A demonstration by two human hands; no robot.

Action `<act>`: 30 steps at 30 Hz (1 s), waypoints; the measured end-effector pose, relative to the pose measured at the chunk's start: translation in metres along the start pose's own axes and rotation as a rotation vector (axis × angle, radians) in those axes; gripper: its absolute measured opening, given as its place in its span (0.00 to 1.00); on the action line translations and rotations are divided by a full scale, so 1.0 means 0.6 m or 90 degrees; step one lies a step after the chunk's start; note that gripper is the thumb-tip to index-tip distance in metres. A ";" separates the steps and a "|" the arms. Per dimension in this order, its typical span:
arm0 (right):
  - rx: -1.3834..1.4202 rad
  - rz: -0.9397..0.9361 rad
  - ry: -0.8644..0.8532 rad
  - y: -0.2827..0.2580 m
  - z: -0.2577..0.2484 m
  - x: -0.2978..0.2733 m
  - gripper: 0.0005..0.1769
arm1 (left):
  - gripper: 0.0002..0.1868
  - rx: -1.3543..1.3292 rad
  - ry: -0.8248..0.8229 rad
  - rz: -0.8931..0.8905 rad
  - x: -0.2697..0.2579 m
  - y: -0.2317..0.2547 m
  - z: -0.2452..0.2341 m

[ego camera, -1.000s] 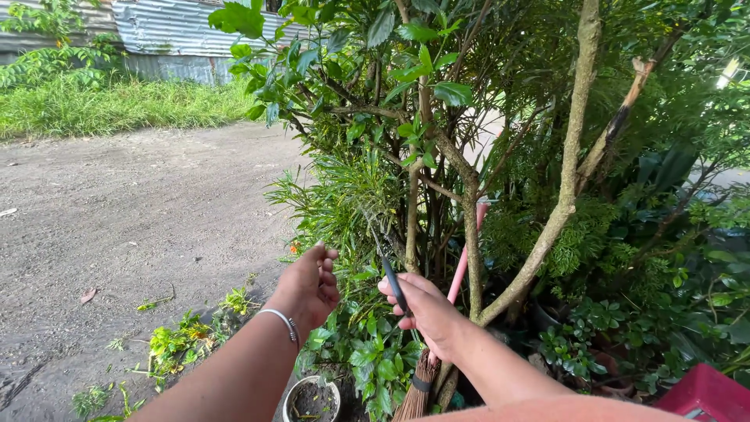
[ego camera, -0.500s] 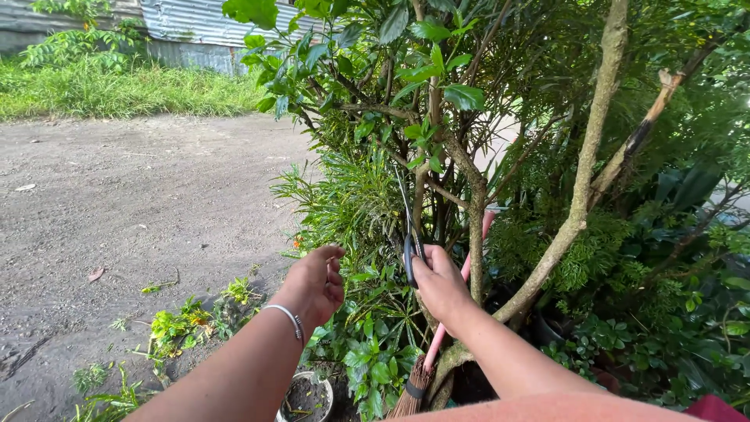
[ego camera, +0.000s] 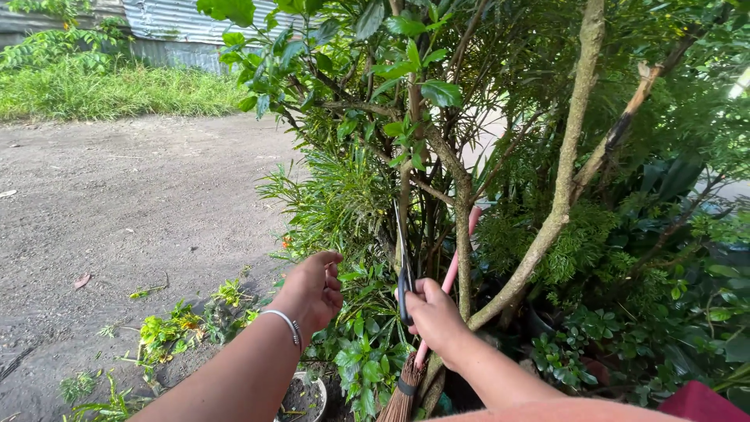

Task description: The recorder is pruning a small tree or large bush using a pair of scissors.

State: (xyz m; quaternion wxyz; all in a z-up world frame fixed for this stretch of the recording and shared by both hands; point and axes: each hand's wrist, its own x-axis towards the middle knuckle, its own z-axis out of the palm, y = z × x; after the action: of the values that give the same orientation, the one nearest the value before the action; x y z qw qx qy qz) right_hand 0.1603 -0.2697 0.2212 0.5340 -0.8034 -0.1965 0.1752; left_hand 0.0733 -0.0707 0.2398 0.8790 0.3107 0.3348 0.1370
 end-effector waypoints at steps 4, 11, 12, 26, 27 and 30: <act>-0.019 0.065 -0.014 0.004 -0.008 -0.016 0.14 | 0.03 0.011 -0.002 -0.010 -0.003 -0.008 0.013; 0.115 0.116 -0.087 0.019 -0.035 -0.018 0.13 | 0.13 0.294 -0.111 0.191 0.021 -0.020 0.054; 0.117 0.120 -0.084 0.019 -0.038 -0.020 0.13 | 0.13 0.297 -0.113 0.186 0.041 -0.017 0.063; 0.122 0.192 -0.145 0.040 -0.104 0.005 0.16 | 0.40 0.542 -0.096 0.242 0.138 0.044 0.146; 0.121 0.191 -0.151 0.043 -0.105 0.010 0.16 | 0.40 0.540 -0.090 0.244 0.154 0.038 0.139; 0.150 0.206 -0.166 0.046 -0.108 0.034 0.17 | 0.27 0.461 -0.051 0.316 0.178 0.030 0.126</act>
State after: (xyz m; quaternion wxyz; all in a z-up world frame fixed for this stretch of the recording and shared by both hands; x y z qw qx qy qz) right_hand 0.2133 -0.3204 0.2184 0.5592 -0.7270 -0.1105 0.3828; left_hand 0.2022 -0.0432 0.2417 0.6658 0.6750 0.2424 0.2057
